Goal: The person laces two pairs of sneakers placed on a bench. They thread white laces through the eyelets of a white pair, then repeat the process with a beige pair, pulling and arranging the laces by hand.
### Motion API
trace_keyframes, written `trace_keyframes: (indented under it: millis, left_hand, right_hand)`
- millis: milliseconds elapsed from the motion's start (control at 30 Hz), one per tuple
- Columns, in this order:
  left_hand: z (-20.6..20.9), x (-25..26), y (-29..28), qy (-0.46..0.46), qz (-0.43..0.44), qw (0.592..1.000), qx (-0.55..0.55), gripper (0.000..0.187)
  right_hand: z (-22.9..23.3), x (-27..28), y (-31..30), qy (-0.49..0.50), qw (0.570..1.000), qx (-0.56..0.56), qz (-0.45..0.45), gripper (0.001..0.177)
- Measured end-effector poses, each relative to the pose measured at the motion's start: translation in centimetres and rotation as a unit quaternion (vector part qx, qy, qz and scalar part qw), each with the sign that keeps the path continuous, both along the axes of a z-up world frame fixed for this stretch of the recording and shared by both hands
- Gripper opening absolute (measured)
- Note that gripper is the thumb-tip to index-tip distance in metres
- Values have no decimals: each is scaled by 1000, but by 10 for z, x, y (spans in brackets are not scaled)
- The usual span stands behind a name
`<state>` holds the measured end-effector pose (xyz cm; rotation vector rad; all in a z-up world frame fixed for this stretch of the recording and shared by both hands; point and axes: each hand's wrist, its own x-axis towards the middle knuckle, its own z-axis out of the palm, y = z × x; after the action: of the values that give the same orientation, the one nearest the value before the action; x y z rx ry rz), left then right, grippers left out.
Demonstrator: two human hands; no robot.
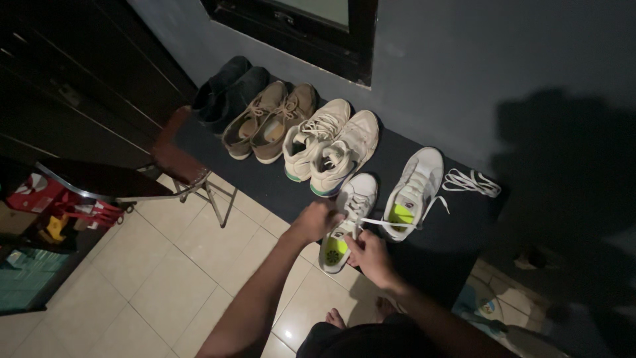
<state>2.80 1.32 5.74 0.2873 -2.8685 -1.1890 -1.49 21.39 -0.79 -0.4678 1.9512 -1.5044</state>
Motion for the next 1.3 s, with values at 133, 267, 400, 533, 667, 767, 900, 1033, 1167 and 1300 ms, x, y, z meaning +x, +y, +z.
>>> trace_keyframes:
  millis: [133, 267, 400, 533, 667, 767, 900, 1033, 1167, 1300]
  left_hand:
    - [3, -4, -11, 66, -35, 997, -9, 18]
    - [11, 3, -22, 30, -21, 992, -125, 9]
    - [14, 2, -9, 9, 27, 989, -145, 18]
    - [21, 6, 29, 66, 153, 975, -147, 46]
    - [23, 22, 93, 50, 164, 968, -185, 33]
    - [17, 25, 115, 123, 204, 955, -178, 43]
    - [4, 26, 118, 115, 233, 958, -118, 23]
    - [-9, 30, 119, 165, 252, 951, -66, 22]
    - [-15, 32, 123, 183, 244, 951, -49, 15]
    - [-16, 33, 122, 182, 232, 953, -64, 16]
  right_hand:
    - [-5, 0, 2, -23, 1000, -3, -12, 31]
    - [-6, 4, 2, -73, 997, -23, -26, 29]
    - [-10, 3, 4, -28, 999, -18, -30, 29]
    - [-18, -12, 6, 71, 987, -109, -89, 20]
    - [-25, -27, 12, 197, 975, -90, -49, 27]
    - [-25, -28, 19, 220, 970, -95, -48, 23]
    - [-23, -24, 19, 134, 984, -106, -50, 16]
    - [-29, -27, 16, 75, 990, -101, -64, 16]
    - [-36, -26, 14, 57, 989, -111, -73, 13]
    - [-27, -22, 11, 158, 982, -79, -70, 14]
